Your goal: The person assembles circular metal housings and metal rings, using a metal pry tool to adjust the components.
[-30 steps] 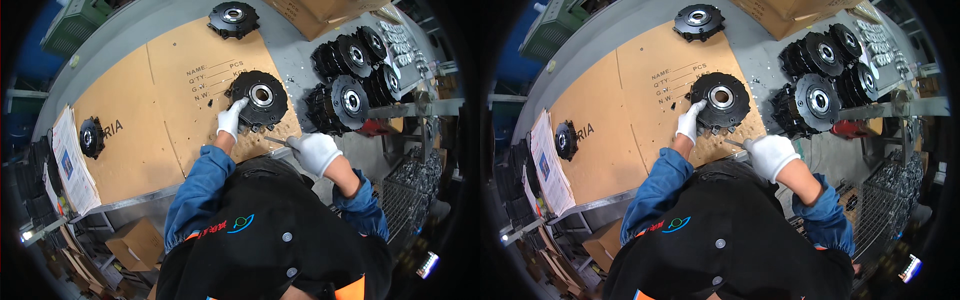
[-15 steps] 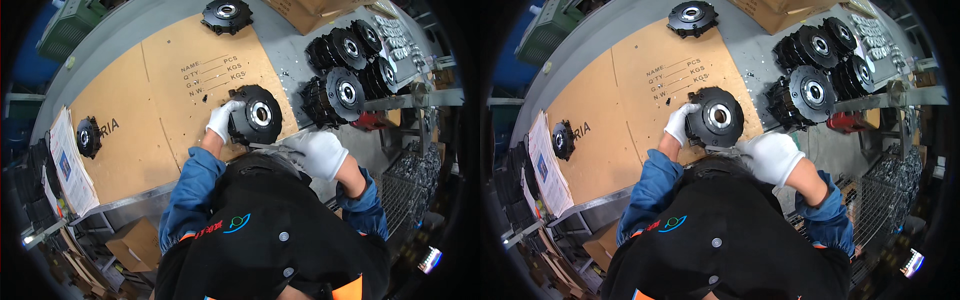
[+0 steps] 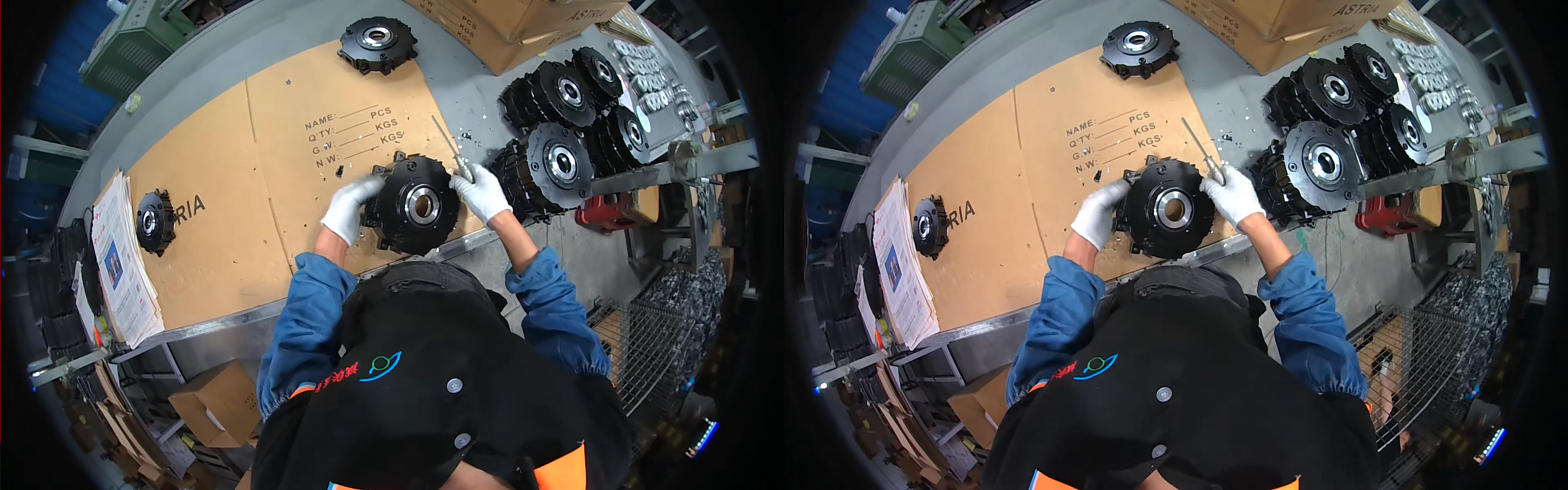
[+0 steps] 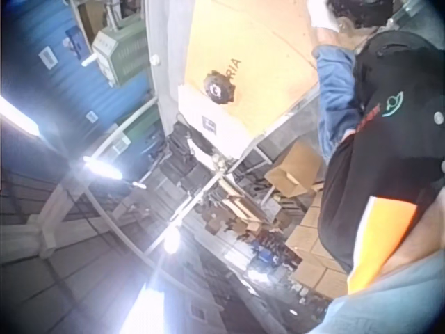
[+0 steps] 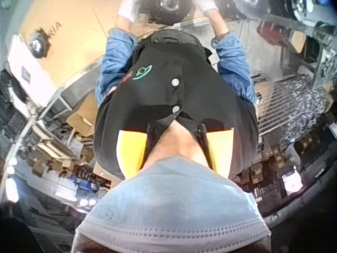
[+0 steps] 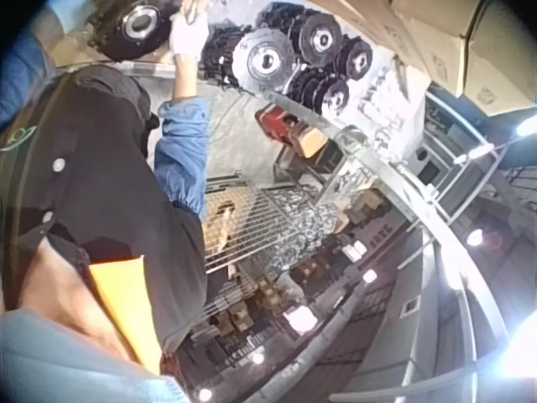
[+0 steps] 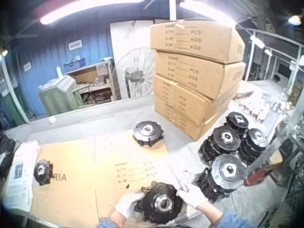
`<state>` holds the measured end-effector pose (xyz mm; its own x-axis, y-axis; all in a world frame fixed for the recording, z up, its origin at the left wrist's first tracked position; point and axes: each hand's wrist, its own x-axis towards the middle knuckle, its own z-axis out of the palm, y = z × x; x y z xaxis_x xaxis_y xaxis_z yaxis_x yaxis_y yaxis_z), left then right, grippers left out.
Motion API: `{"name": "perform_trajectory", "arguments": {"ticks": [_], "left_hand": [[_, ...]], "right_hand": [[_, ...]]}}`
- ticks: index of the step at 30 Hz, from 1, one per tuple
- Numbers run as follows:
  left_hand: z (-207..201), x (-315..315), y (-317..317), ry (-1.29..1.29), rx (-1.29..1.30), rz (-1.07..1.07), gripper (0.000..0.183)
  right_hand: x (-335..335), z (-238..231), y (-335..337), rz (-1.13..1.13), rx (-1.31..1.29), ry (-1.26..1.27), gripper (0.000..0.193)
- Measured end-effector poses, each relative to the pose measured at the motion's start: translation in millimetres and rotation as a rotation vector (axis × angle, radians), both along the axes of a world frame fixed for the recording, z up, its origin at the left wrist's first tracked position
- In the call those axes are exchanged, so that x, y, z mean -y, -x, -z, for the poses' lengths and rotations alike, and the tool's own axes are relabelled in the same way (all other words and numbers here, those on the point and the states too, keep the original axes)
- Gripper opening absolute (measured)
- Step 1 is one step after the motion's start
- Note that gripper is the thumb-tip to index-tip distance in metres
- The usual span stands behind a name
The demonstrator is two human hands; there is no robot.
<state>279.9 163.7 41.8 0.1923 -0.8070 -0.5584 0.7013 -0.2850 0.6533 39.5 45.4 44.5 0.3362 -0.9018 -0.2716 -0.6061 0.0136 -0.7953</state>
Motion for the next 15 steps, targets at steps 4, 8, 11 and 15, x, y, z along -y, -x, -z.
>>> {"name": "perform_trajectory", "arguments": {"ticks": [4,8,11,15], "left_hand": [[3,-3,15,-0.036,0.488,0.149,0.055],[15,4,10,-0.156,-0.058,-0.126,0.03],[32,4,0,-0.186,-0.1,-0.166,0.029],[14,11,1,-0.23,-0.112,-0.161,0.035]], "right_hand": [[-12,13,5,-0.014,0.025,-0.02,0.031],[-24,-11,11,0.115,0.032,-0.005,0.03],[-36,-35,29,0.092,0.041,0.104,0.03],[-63,-74,61,-0.075,-0.012,0.18,0.037]]}}
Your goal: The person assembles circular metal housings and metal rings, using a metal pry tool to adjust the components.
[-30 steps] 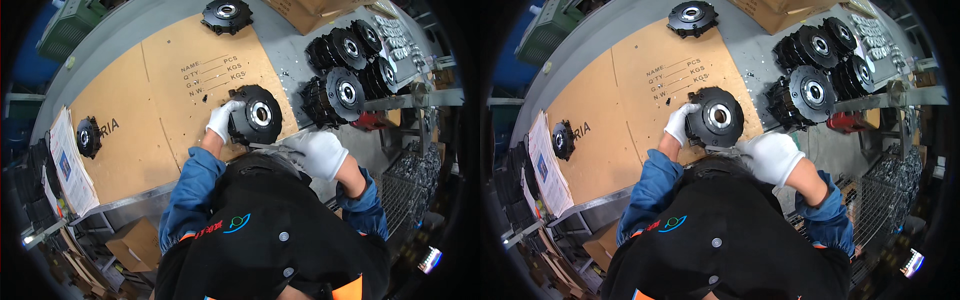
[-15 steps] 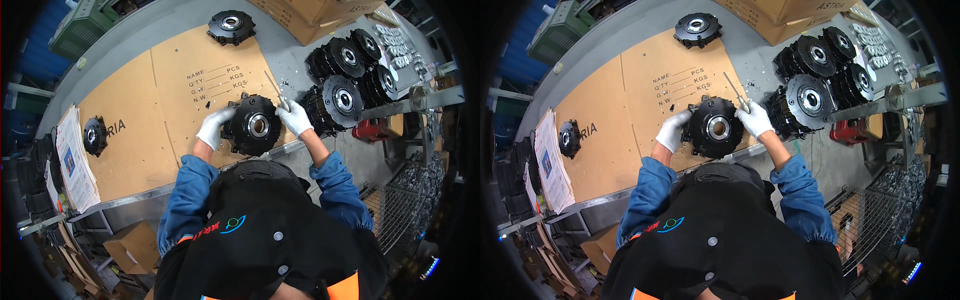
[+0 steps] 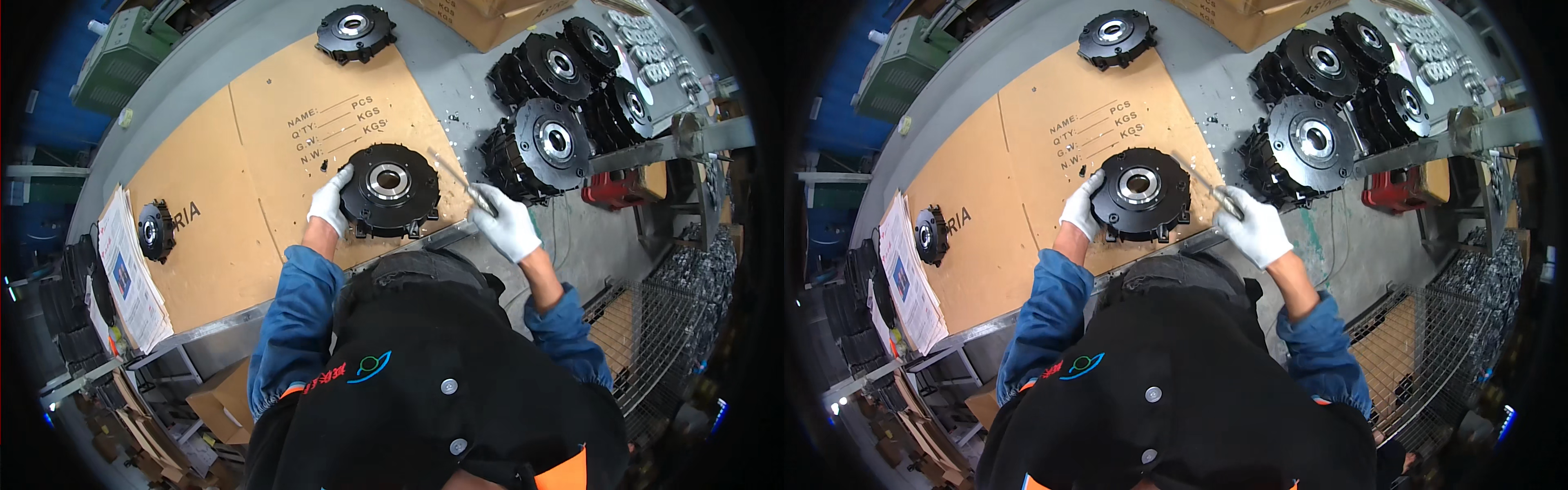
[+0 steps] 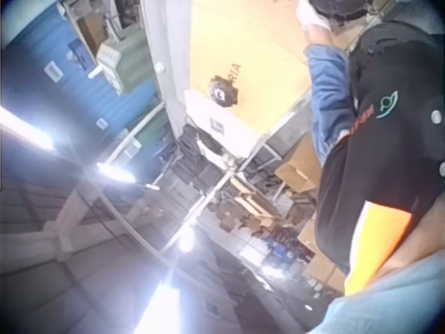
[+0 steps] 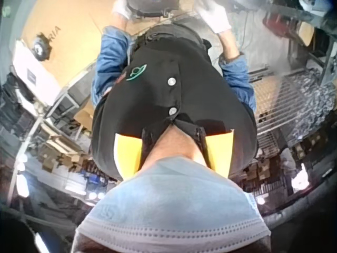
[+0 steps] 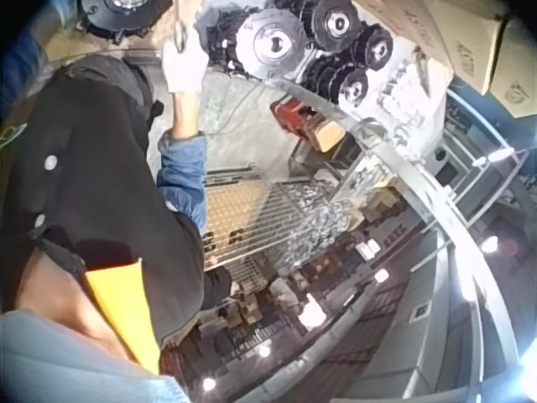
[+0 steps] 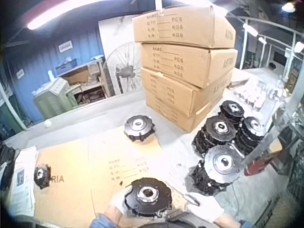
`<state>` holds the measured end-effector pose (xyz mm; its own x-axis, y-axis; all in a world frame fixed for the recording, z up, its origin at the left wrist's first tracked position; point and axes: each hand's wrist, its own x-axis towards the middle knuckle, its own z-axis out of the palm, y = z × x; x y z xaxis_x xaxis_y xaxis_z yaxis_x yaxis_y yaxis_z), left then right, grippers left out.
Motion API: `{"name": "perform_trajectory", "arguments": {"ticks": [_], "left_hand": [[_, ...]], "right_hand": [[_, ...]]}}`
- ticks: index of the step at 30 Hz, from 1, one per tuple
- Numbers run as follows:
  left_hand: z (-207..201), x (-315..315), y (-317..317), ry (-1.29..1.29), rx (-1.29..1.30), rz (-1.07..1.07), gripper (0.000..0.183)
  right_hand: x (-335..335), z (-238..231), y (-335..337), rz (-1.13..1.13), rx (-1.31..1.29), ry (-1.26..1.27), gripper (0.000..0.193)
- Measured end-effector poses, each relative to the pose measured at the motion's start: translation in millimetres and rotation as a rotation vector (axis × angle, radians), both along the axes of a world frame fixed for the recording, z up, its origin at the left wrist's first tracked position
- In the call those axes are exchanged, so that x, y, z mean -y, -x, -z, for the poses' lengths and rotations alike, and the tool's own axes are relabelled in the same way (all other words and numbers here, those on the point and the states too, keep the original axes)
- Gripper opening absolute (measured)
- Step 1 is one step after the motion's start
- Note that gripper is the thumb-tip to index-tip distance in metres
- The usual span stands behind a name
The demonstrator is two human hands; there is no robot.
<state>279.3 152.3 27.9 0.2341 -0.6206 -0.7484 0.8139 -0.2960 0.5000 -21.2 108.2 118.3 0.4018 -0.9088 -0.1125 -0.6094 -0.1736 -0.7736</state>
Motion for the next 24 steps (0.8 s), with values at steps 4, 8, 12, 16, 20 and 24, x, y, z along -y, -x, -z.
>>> {"name": "perform_trajectory", "arguments": {"ticks": [4,8,12,16,20,24], "left_hand": [[-7,6,3,-0.065,0.084,0.031,0.027],[-12,8,5,-0.098,0.107,0.019,0.027],[-14,8,9,-0.115,0.137,0.032,0.028],[-18,8,13,-0.128,0.187,0.021,0.029],[-28,6,20,-0.094,0.188,0.002,0.029],[-34,4,25,-0.077,0.259,0.02,0.036]], "right_hand": [[-14,-28,34,-0.432,-0.195,0.062,0.034],[-30,-62,26,-0.509,-0.359,0.149,0.025],[-40,-78,4,-0.583,-0.418,0.26,0.011],[-42,-88,-17,-0.618,-0.526,0.323,0.012],[-37,-89,-40,-0.678,-0.596,0.339,0.013],[-33,-89,-60,-0.7,-0.625,0.347,0.013]]}}
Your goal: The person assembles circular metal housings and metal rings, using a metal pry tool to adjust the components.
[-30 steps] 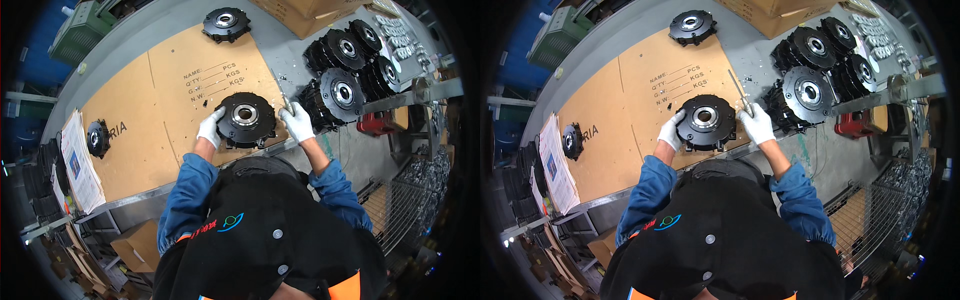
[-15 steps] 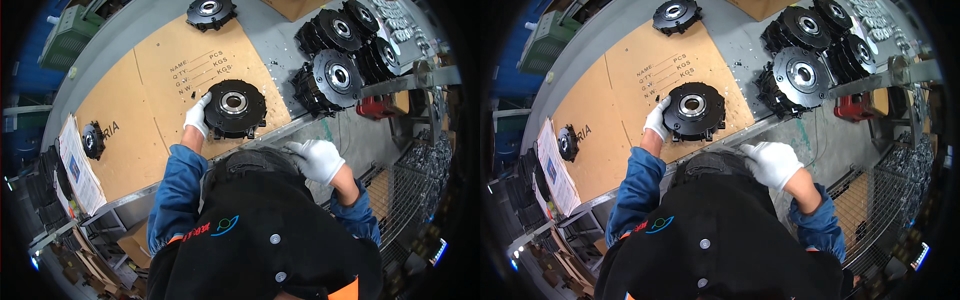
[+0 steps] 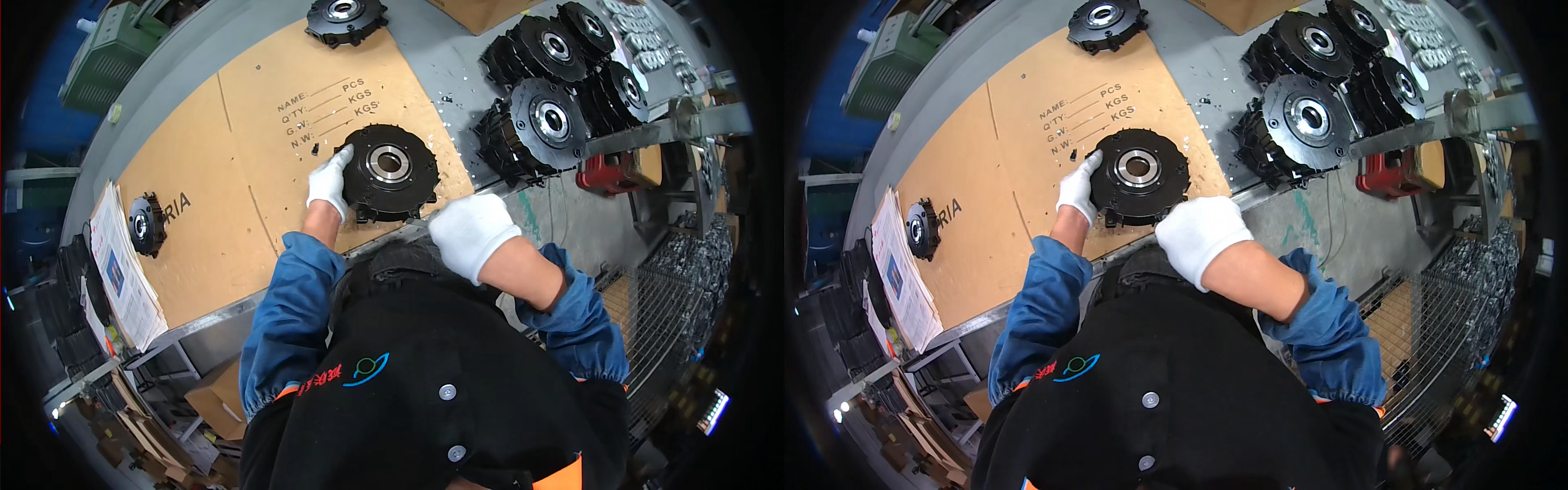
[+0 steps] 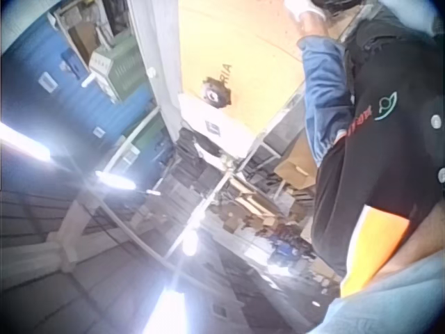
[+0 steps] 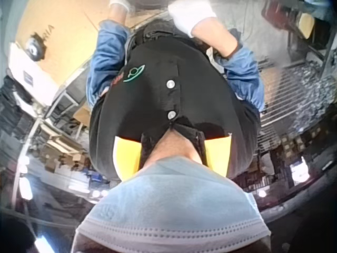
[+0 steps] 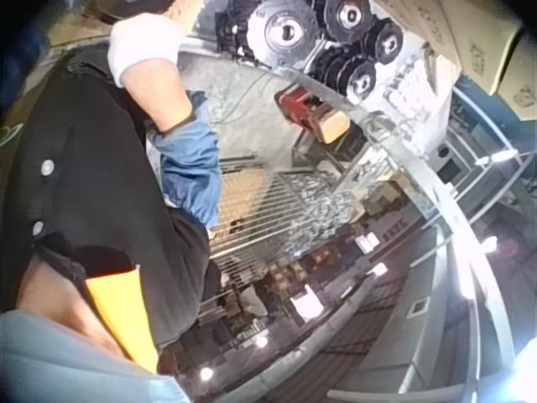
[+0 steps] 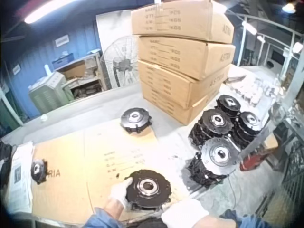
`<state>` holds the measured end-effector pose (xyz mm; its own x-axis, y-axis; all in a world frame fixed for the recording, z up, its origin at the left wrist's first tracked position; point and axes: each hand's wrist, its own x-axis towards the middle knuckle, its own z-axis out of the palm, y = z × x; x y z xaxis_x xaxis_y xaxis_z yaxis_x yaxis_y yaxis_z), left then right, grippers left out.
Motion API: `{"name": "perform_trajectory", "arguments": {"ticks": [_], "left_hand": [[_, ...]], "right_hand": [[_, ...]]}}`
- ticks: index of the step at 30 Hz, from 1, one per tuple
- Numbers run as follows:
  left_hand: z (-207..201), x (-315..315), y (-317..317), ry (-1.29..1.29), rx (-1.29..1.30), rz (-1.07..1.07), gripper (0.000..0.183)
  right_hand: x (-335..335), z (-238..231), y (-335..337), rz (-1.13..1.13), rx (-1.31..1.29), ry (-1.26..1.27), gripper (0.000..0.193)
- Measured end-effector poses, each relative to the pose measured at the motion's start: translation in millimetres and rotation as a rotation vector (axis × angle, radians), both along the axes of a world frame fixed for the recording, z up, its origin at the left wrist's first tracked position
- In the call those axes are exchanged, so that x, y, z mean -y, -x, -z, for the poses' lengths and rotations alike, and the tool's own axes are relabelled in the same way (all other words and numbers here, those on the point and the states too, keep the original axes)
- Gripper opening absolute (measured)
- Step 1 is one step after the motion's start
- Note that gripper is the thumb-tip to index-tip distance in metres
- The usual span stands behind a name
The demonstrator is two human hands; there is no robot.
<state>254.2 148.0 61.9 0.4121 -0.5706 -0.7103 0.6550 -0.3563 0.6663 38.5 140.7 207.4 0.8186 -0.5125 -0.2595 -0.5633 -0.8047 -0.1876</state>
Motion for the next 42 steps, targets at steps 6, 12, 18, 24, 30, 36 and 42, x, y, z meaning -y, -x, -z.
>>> {"name": "perform_trajectory", "arguments": {"ticks": [6,12,18,24,30,36,42], "left_hand": [[-2,3,1,0.018,0.032,0.035,0.041],[31,0,-27,0.041,-0.224,-0.04,0.033],[16,6,-28,0.02,-0.301,0.008,0.027],[10,6,-26,0.02,-0.304,-0.003,0.028],[33,7,-33,0.034,-0.248,0.021,0.028],[21,11,-30,-0.001,-0.119,0.039,0.036],[24,14,-33,0.051,-0.15,0.081,0.037]], "right_hand": [[-9,38,-23,-0.052,-0.238,-0.158,0.015],[24,21,59,0.138,-0.024,-0.302,0.02],[17,17,98,0.359,0.185,-0.126,0.016],[6,13,57,0.269,0.194,-0.024,0.011],[8,32,36,0.168,0.138,0.06,0.009],[3,32,29,0.145,0.028,-0.002,0.013],[-17,86,-15,0.05,-0.037,-0.181,0.016]]}}
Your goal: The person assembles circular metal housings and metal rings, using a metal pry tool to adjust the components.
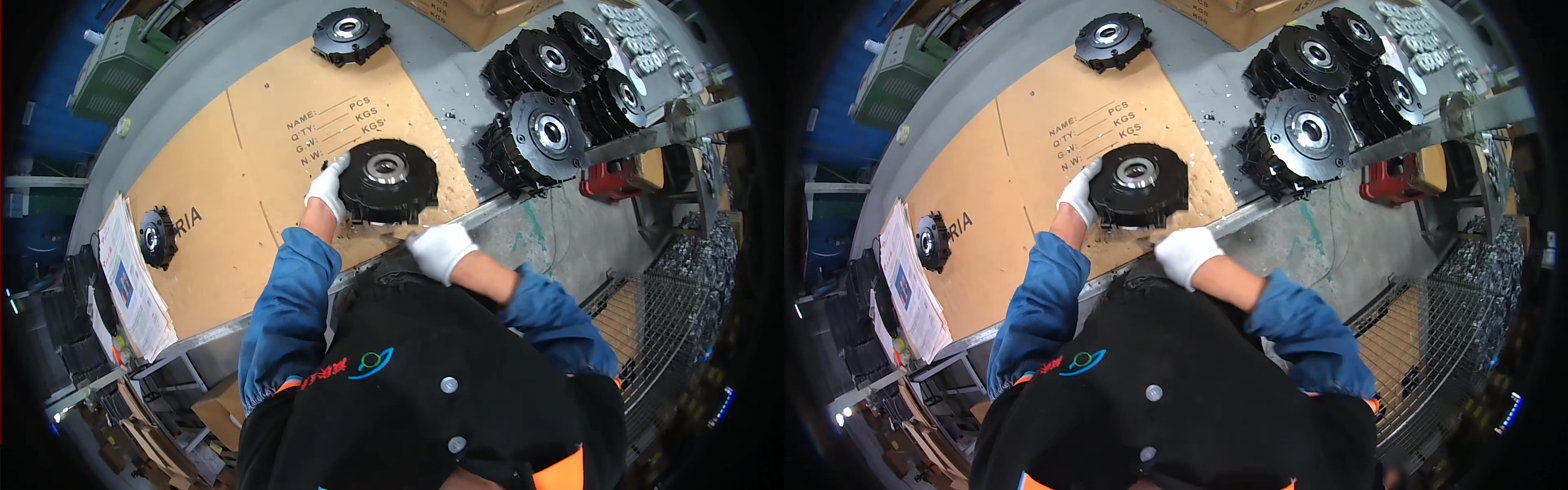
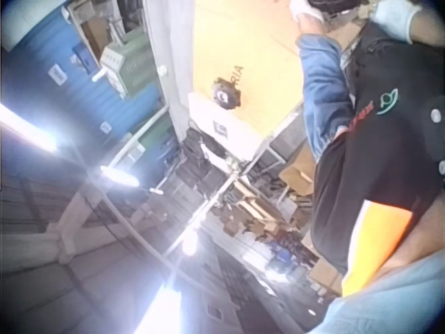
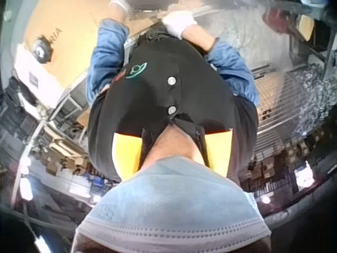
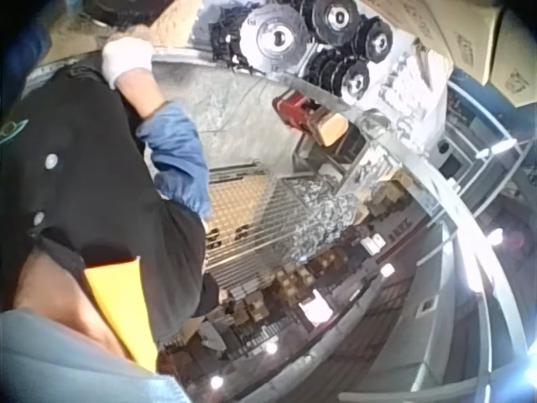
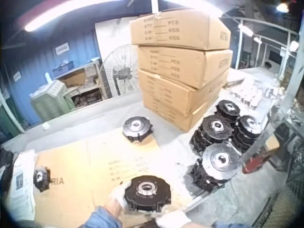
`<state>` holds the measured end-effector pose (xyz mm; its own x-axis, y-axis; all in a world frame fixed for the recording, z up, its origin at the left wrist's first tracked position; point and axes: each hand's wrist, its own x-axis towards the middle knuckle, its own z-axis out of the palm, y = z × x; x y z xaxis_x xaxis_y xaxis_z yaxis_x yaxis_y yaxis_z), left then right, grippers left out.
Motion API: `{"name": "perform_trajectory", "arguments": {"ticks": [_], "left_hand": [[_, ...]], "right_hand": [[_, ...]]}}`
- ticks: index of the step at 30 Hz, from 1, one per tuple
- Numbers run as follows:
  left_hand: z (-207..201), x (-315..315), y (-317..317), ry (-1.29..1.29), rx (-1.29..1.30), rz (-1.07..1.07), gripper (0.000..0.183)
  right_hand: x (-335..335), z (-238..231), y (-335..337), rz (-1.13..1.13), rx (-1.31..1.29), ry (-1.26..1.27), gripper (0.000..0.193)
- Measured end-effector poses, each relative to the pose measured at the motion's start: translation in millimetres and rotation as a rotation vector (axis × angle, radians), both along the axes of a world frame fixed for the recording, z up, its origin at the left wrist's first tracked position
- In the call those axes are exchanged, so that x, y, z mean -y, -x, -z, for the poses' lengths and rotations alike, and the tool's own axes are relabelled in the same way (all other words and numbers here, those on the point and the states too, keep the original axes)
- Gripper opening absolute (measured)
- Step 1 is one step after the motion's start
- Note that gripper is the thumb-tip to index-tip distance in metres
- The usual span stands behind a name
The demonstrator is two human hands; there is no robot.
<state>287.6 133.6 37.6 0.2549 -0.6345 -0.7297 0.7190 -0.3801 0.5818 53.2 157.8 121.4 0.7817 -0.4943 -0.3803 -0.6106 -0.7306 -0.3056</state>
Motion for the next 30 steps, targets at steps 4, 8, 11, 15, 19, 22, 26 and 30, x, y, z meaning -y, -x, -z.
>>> {"name": "perform_trajectory", "arguments": {"ticks": [4,8,11,15,19,22,26,30], "left_hand": [[15,7,-14,0.036,-0.048,-0.054,0.032],[5,3,-22,-0.019,0.05,0.013,0.033],[-8,4,-23,0.005,0.062,0.013,0.042],[-13,-5,-33,0.11,-0.216,0.039,0.095],[-42,-5,-19,0.204,-0.124,0.069,0.102],[-63,0,-6,0.171,-0.007,0.115,0.105],[-72,-1,8,0.21,0.108,0.222,0.106],[-65,-15,6,0.258,0.255,0.307,0.099]], "right_hand": [[22,-30,19,0.041,-0.085,-0.024,0.019],[61,-68,81,0.217,-0.024,-0.06,0.021],[76,-55,78,0.631,0.234,-0.242,0.029],[90,-1,39,0.71,0.491,-0.121,0.031],[118,19,-15,0.6,0.724,-0.16,0.031],[153,27,-47,0.455,0.814,-0.286,0.031],[184,32,-81,0.23,0.707,-0.499,0.032],[174,15,-87,0.237,0.481,-0.559,0.031]]}}
